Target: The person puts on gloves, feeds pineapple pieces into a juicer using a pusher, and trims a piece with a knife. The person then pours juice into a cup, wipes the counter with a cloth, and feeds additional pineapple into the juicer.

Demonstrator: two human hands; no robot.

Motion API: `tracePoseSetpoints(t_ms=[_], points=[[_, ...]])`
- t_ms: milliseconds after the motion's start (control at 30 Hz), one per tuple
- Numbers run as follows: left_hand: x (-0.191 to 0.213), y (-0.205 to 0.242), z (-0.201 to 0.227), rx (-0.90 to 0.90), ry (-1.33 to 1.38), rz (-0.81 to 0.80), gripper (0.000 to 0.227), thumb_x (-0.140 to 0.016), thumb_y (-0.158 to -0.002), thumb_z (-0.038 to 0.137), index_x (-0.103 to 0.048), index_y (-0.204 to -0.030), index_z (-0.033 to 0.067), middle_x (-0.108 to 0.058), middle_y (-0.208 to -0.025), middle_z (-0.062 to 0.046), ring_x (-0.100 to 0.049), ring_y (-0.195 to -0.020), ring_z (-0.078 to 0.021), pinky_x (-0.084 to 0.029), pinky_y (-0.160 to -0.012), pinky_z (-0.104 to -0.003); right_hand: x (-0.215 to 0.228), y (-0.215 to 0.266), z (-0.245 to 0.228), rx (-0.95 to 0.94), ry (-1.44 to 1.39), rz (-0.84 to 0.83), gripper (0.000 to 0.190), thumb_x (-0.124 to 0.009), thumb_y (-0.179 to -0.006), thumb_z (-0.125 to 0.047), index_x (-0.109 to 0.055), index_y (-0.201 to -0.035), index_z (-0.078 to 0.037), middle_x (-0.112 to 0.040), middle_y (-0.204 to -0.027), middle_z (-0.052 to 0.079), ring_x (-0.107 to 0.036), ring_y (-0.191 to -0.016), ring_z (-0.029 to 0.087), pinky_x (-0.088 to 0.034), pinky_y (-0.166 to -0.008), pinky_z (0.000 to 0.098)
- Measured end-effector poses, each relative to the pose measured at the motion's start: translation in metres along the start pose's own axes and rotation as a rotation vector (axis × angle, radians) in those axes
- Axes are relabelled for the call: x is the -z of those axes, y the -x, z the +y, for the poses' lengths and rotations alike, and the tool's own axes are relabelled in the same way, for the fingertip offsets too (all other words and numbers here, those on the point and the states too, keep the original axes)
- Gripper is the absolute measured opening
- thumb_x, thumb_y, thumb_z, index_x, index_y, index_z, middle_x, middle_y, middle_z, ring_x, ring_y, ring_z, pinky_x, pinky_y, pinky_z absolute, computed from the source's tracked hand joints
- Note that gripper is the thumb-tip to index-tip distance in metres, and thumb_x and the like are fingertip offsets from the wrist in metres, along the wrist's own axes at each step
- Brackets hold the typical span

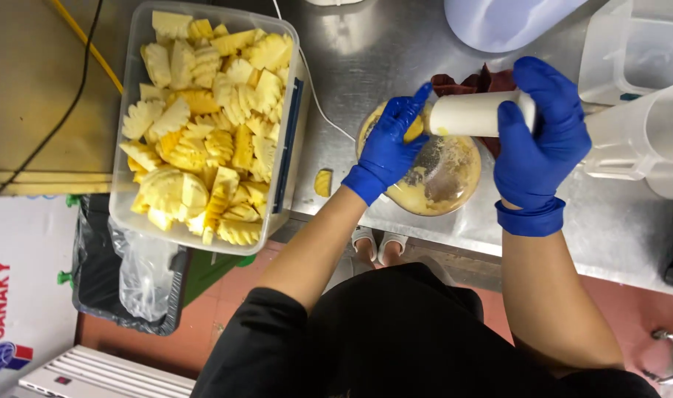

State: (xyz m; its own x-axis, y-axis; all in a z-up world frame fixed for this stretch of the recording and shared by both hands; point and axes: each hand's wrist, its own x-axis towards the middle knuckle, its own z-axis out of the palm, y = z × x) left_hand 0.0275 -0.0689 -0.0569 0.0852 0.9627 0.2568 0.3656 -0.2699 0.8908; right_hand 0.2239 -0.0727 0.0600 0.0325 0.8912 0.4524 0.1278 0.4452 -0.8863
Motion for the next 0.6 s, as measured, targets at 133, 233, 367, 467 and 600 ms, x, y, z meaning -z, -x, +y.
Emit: tracePoseSetpoints(t_ms=[133,233,367,467,600], points=[[-0.019,-0.002,-0.007,-0.161,-0.192,0.155,0.045,-0.08,-0.091,0.012,-0.063,-0.133,0.0166,-0.059,-0.124,-0.013,-0.065,-0.111,-0.0298,-0.057,-0.093,-0.04,0.019,0.005,0.004,0.046,0.025,0.002,0.033,-0.064,-0.101,0.011,-0.067,-0.131,-0.001,-0.064,-0.142,0.015,-0.061,-0.135,0.023,-0.046,-0.123,0.0354],[-0.023,0.002,-0.014,-0.276,-0.385,0.2,0.034,-0.08,-0.095,0.02,-0.064,-0.125,0.0185,-0.062,-0.128,-0.01,-0.064,-0.118,-0.0291,-0.056,-0.1,-0.04,0.032,0.012,0.006,0.009,0.037,-0.015,0.033,-0.062,-0.1,0.012,-0.067,-0.13,-0.001,-0.063,-0.142,0.015,-0.062,-0.134,0.024,-0.047,-0.121,0.0355],[0.004,0.014,-0.001,-0.335,-0.688,0.127,0.04,-0.074,-0.092,0.025,-0.068,-0.129,0.012,-0.063,-0.136,-0.01,-0.061,-0.126,-0.0326,-0.048,-0.108,-0.046,0.037,0.01,0.008,0.013,-0.02,-0.045,0.037,-0.063,-0.099,0.011,-0.067,-0.134,-0.002,-0.062,-0.142,0.015,-0.061,-0.132,0.024,-0.049,-0.119,0.0358],[0.023,0.024,-0.002,-0.323,-0.609,0.112,0.04,-0.069,-0.093,0.023,-0.067,-0.131,0.0091,-0.061,-0.141,-0.013,-0.056,-0.134,-0.0366,-0.041,-0.115,-0.046,0.019,-0.001,0.004,0.062,-0.053,-0.126,0.037,-0.066,-0.097,0.01,-0.066,-0.132,-0.002,-0.062,-0.14,0.015,-0.062,-0.127,0.024,-0.051,-0.114,0.0358],[0.039,0.078,-0.064,0.307,0.115,0.667,0.031,-0.06,-0.102,0.015,-0.07,-0.129,0.0057,-0.068,-0.132,-0.02,-0.064,-0.122,-0.0371,-0.05,-0.104,-0.038,-0.03,-0.015,-0.003,0.165,0.088,-0.318,0.034,-0.073,-0.09,-0.001,-0.069,-0.124,-0.004,-0.065,-0.133,0.011,-0.064,-0.123,0.027,-0.053,-0.106,0.0416]])
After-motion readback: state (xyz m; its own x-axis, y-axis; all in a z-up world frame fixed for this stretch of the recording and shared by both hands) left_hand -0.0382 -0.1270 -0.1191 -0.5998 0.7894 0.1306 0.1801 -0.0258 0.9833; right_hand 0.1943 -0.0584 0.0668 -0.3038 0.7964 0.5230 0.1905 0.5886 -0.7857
